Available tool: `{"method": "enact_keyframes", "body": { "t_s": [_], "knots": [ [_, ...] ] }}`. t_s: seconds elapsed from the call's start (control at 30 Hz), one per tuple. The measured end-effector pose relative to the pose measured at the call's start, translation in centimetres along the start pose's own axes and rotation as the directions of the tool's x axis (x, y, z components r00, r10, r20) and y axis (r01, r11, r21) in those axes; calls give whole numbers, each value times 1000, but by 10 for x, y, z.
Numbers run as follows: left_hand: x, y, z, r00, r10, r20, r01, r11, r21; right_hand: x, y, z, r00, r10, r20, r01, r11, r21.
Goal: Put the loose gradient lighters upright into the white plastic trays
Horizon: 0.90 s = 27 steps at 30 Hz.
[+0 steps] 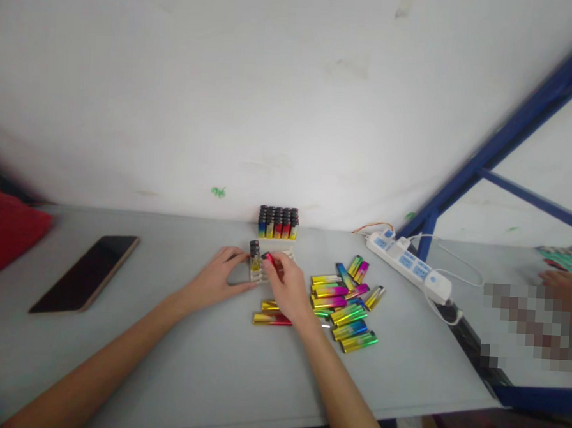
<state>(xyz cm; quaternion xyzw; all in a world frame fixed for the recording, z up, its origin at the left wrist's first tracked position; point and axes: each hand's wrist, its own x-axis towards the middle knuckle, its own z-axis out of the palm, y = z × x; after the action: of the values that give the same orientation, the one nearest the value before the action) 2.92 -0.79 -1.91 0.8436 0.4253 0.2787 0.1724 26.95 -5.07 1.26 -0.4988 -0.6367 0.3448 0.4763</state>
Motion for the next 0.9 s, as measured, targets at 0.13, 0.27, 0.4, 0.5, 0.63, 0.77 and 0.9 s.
{"method": "enact_keyframes", "body": {
  "t_s": [0.13, 0.27, 0.4, 0.5, 0.63, 0.77, 0.9],
  "knots": [
    [0, 1, 0, 1000, 1, -4, -1, 1000, -21, 1, -5, -5, 994, -104, -30, 97, 978, -184],
    [0, 3, 0, 1000, 0, -23, 0, 1000, -15, 4, -10, -4, 998, -58, -29, 56, 995, -82],
    [0, 4, 0, 999, 13, -29, -14, 1000, -12, 8, -6, -2, 996, -81, 43, 83, 996, -44],
    [0, 4, 0, 1000, 16, -22, -16, 1000, -8, 11, 1, -7, 982, -142, 121, 159, 977, -145],
    [0, 5, 0, 1000, 4, -14, -4, 1000, -5, 16, 9, -19, 949, -207, 240, 264, 935, -236],
    [0, 5, -1, 1000, 5, -9, -5, 1000, -3, 20, 4, -21, 909, -222, 354, 346, 873, -343],
    [1, 4, 0, 1000, 7, -13, -7, 1000, -2, 27, -12, -16, 923, -146, 357, 348, 713, -608]
  ]
}}
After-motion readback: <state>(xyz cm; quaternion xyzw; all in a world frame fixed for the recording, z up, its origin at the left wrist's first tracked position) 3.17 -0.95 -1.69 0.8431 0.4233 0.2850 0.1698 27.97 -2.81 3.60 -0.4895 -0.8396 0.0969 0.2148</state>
